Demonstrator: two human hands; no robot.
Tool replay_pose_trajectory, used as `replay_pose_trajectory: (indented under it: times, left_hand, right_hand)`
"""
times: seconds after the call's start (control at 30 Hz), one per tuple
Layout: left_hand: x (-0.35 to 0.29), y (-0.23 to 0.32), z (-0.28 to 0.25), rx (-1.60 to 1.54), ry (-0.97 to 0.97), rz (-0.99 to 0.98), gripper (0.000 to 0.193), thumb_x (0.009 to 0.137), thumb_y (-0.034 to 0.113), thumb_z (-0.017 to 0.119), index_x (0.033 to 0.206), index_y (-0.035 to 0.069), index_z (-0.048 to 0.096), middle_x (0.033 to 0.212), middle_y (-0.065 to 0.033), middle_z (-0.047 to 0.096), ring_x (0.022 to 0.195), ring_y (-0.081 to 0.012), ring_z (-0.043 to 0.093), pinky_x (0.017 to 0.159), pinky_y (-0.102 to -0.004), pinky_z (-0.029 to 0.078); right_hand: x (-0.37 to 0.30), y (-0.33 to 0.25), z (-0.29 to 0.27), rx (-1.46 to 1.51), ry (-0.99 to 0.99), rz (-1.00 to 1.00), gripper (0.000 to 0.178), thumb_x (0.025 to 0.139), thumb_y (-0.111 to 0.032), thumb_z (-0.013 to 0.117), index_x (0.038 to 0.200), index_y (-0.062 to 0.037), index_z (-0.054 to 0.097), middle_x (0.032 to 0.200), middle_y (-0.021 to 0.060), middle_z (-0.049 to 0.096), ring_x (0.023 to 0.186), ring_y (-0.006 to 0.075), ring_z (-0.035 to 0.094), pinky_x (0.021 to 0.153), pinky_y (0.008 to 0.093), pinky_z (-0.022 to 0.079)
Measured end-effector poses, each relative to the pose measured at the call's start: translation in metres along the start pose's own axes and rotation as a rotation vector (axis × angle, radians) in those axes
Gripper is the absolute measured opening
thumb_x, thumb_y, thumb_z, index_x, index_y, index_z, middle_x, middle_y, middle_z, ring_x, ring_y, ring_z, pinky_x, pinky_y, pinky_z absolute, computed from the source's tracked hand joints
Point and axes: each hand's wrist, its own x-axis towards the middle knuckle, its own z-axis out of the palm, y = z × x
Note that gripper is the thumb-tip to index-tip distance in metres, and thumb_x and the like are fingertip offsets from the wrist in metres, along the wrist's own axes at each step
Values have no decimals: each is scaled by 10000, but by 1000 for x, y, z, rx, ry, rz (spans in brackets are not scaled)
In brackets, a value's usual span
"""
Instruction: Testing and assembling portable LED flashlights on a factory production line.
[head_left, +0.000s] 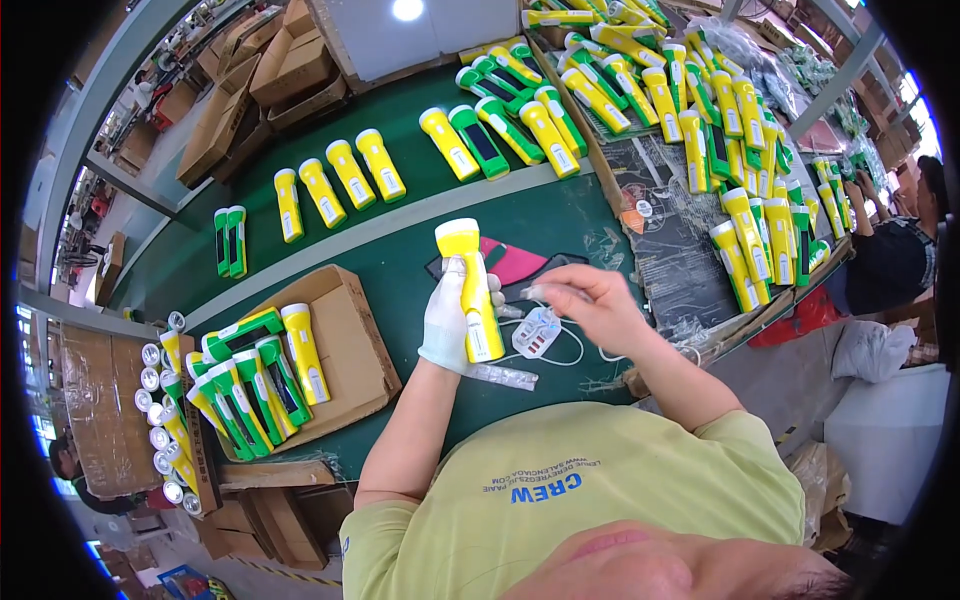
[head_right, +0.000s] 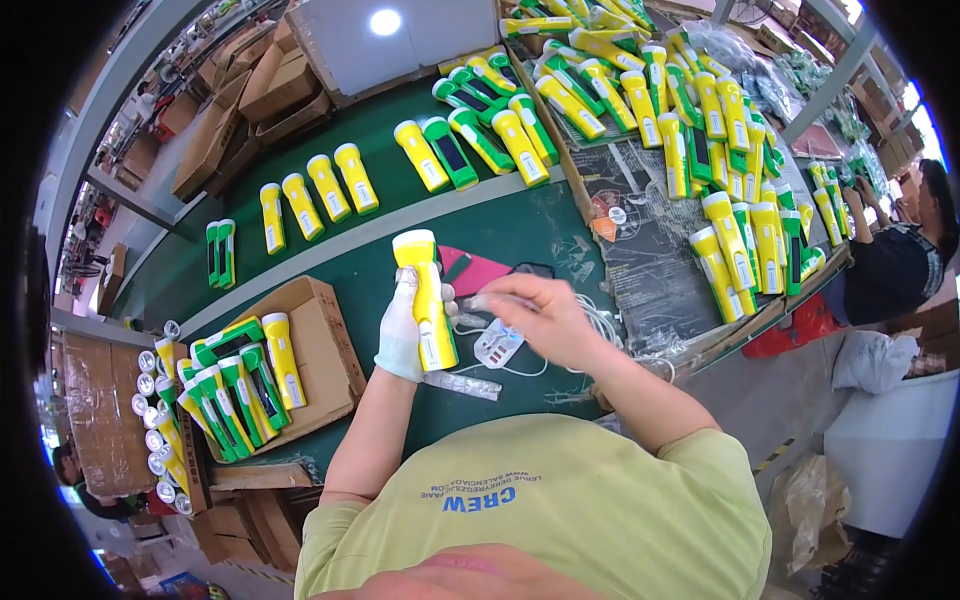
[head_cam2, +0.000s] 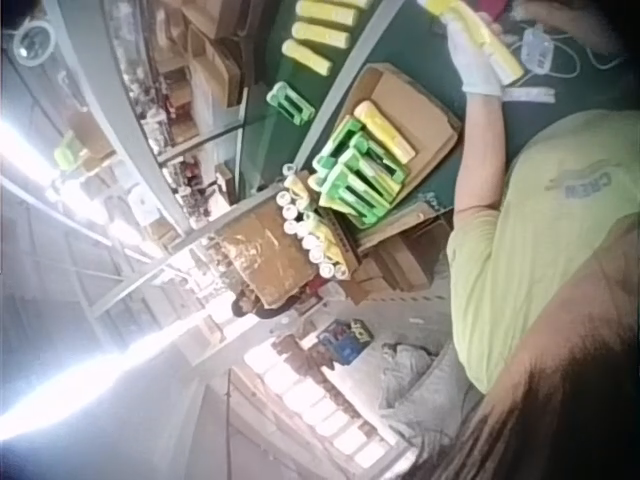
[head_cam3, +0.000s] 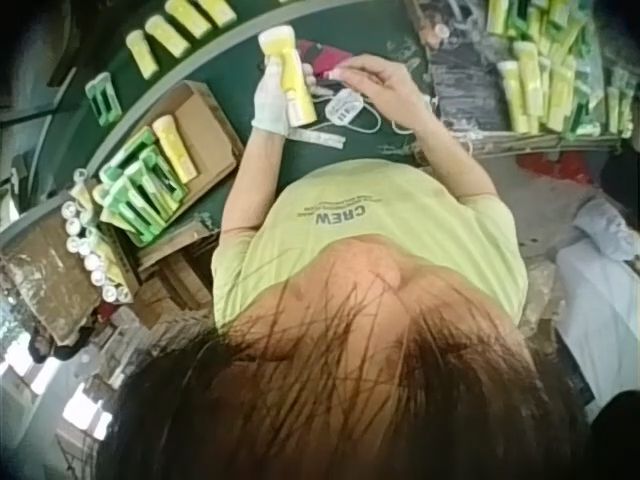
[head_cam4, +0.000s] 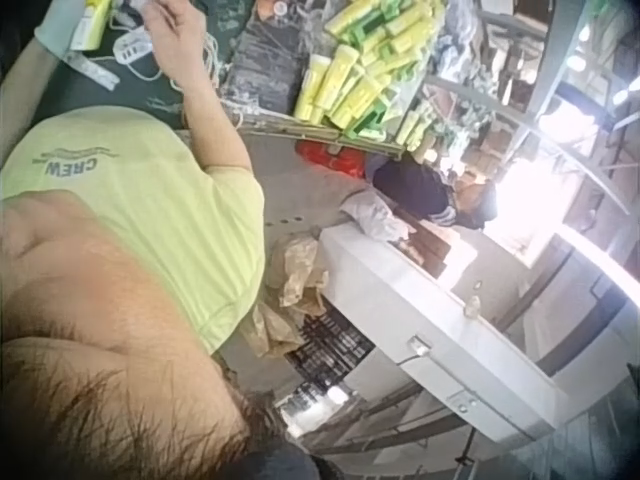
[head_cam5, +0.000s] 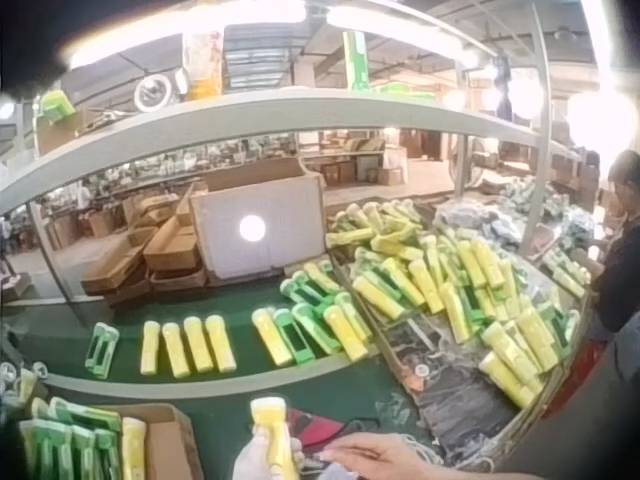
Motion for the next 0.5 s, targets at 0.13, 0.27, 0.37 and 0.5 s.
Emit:
replay_pose_trajectory:
  times: [0.13, 0.27, 0.37, 0.5]
  left_hand:
    - [8, -7, 8, 48, -2, 60, 365, 994, 394, 475, 1162, 73, 527, 939, -97, 638, 777, -184, 641, 723, -323, 544]
    - [19, -11, 12, 338, 2, 319, 358, 981, 340, 525, 1161, 31, 529, 922, -76, 631, 803, -133, 611, 704, -276, 509]
    - [8, 1, 25, 463, -53, 474, 358, 956, 313, 575, 1155, 20, 525, 890, -62, 624, 760, -111, 594, 674, -260, 496]
    - [0, 6, 29, 208, -230, 363, 319, 981, 299, 511, 1154, 33, 483, 860, -71, 601, 707, -117, 583, 646, -266, 502]
  right_hand:
    - [12, 6, 17, -717, -73, -538, 191, 817, -8, 634, 999, -49, 672, 792, 92, 608, 711, 225, 625, 595, 325, 496]
    - [29, -3, 22, -1121, -63, -783, 231, 721, -34, 637, 944, -90, 653, 748, 51, 555, 685, 222, 602, 558, 339, 489]
    - [32, 0, 18, -753, -164, -665, 156, 755, -37, 646, 900, -88, 671, 754, 62, 599, 720, 244, 635, 584, 350, 503]
    - [2, 10, 19, -636, -462, -513, 152, 778, -23, 676, 898, -113, 699, 732, 60, 621, 666, 237, 626, 555, 350, 488]
